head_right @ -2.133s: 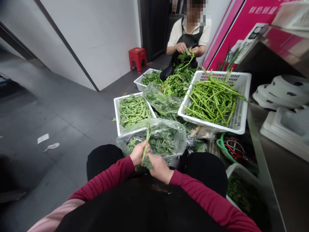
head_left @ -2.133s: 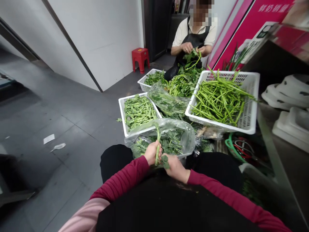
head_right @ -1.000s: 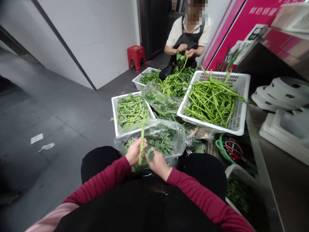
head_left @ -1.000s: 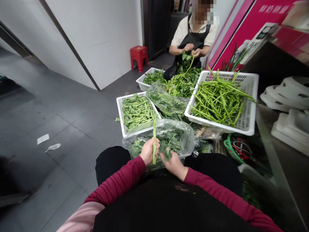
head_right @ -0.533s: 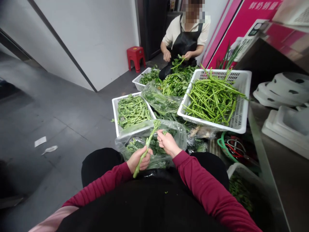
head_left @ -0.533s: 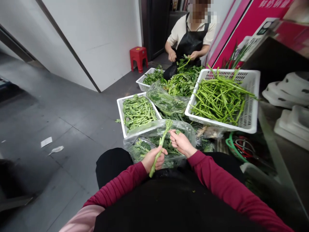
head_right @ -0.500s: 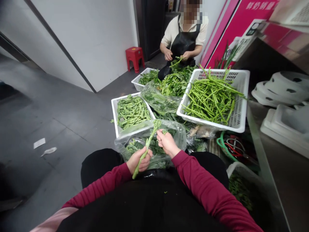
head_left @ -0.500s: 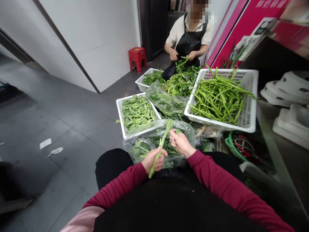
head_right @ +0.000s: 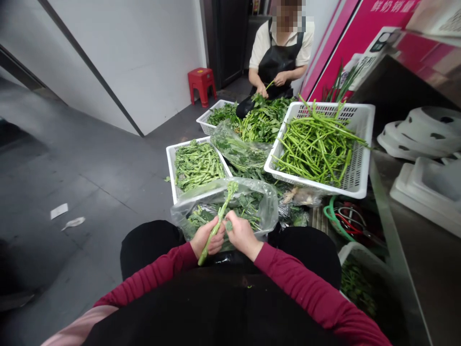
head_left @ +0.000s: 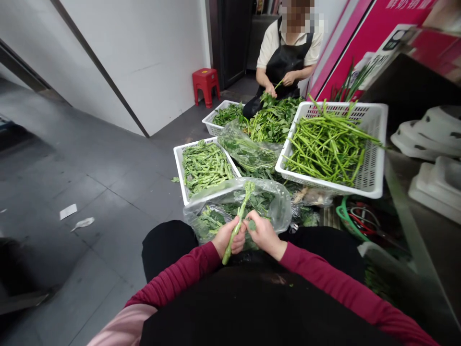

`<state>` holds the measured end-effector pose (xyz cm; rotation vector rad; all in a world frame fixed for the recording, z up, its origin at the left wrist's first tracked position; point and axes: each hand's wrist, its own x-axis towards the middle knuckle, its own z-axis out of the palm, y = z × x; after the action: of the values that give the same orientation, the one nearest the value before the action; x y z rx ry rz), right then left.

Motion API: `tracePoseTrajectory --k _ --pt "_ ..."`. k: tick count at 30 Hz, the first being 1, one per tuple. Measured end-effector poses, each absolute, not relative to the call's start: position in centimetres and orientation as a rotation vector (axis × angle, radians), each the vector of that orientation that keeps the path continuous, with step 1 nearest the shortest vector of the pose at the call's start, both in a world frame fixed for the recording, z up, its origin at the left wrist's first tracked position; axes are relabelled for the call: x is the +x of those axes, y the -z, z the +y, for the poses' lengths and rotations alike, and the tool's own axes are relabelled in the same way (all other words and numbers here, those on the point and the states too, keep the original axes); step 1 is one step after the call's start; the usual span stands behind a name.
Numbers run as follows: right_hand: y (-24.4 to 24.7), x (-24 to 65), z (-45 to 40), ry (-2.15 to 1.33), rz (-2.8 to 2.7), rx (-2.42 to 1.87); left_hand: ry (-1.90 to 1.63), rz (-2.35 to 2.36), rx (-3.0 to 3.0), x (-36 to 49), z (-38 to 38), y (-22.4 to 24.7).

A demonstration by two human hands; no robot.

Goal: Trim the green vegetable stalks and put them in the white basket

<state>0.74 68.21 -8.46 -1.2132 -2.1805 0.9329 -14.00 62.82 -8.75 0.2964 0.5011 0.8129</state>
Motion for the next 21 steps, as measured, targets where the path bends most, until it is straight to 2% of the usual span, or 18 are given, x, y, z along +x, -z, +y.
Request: tracePoseTrajectory --k 3,5,7,9,12,17,19,21 --pt "10.1 2.4 70.3 -1.055 -2.039 -1.63 -0.797 0.439 0.297 -14.4 63.0 8.5" --pt "10.3 3.5 71.8 -1.35 -1.845 -1.749 -0.763 0.407 0.303 -14.6 63.0 8.4" --pt "9.6 3.9 72.6 -1.68 -1.564 -1.588 -0.717 0.387 0.308 -14.6 62.8 8.3" --pt "8.2 3.4 72.7 -1.843 -1.283 -1.312 -0.675 0.369 0.309 -14.5 62.6 8.4" --pt "6.6 1.9 72.1 -1.734 -1.132 -1.159 -0.639 0.353 0.31 -14.2 62.4 8.4" --pt "7.4 0.8 70.7 -1.091 -1.394 -1.448 -0.634 0.442 0.366 -13.3 61.8 8.3" --pt "7.9 0.9 70.5 -1.179 -1.336 -1.435 -0.62 0.456 0.38 -13.0 61.7 8.3" --pt "7.9 1.1 70.7 -1.452 -1.184 -1.317 -0.612 0.429 0.35 -12.9 61.9 8.4"
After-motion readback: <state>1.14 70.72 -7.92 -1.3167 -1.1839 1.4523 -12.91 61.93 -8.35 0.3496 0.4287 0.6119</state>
